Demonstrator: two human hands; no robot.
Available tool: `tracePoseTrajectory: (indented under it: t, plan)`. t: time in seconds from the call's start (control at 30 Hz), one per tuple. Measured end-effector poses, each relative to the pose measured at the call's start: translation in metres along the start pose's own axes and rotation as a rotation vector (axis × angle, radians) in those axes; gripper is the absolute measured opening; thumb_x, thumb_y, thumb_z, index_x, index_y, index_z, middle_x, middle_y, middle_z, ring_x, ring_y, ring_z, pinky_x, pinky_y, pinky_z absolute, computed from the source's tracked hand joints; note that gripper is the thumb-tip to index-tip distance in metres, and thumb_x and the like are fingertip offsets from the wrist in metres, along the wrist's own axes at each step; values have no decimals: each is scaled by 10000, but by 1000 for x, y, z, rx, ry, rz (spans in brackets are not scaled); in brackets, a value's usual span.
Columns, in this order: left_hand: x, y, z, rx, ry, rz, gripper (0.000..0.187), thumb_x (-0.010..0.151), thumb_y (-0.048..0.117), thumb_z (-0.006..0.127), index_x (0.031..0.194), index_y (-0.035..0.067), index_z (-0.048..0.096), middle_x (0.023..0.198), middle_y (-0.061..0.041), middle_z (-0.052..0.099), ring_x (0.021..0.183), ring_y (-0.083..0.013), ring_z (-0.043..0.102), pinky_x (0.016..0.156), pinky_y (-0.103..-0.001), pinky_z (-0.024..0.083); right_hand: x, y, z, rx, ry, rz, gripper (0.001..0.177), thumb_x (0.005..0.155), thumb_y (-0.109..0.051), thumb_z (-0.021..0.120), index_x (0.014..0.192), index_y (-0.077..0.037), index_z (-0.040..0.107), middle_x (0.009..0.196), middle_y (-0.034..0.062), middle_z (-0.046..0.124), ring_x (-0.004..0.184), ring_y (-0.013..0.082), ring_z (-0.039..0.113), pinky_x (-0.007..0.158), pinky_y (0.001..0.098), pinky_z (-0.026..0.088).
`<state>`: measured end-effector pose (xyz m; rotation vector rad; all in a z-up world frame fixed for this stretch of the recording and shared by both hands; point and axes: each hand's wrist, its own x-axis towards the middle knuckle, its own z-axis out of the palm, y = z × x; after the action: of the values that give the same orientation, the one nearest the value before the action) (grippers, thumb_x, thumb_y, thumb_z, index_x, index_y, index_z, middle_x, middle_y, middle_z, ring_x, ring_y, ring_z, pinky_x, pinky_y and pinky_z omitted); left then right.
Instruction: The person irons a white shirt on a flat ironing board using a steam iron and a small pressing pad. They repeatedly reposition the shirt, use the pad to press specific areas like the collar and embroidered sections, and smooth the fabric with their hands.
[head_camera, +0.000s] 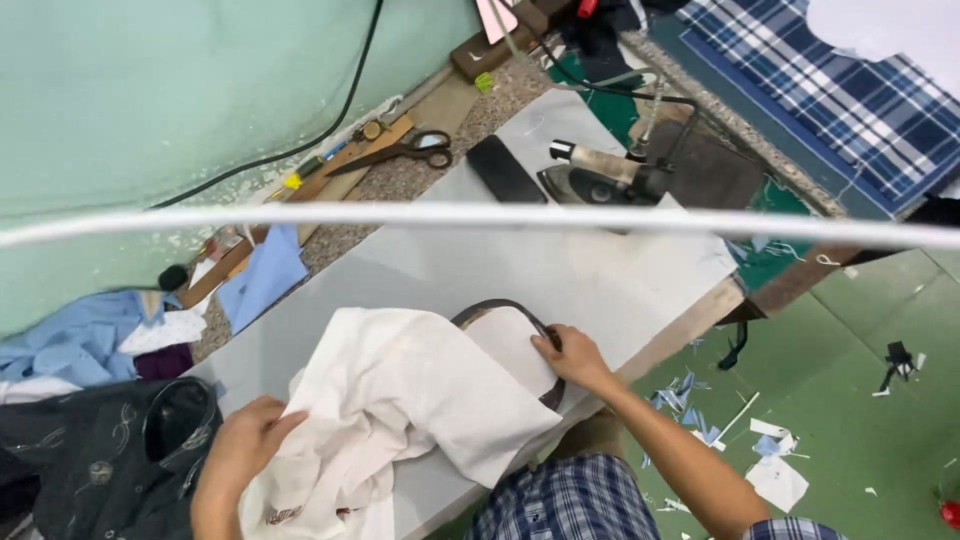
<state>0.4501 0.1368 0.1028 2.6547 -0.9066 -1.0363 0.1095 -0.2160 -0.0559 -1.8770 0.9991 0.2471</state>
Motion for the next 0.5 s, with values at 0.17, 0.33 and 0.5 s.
tracePoseTrajectory:
  t: [0.17,0.33,0.5]
  plan:
    - [-51,5,-18,-200,21,115,513,971,292,717,619,80,411,646,4,226,561,-116,287,545,-349,252,3,9,8,105,-3,11,537,925,-611,510,981,-92,639,902,80,666,823,243,627,707,376,458]
    - [-58,25,-38,-1072,531,-8,245,1034,209,652,1005,-15,747,890,-120,747,720,-189,656,633,-364,543,-33,-46,-38,348,-238,239,775,824,-630,580,1308,-26,570,1252,130,674,1124,265,654,927,349,560]
    - [-171,18,-86,-1478,1489,180,187,944,362,788,932,210,680,1019,6,731,1079,-133,763,1086,-354,688,-40,-56,-26,605,-362,275,886,757,-509,648,1453,18,497,1405,210,629,1258,347,629,1105,440,528]
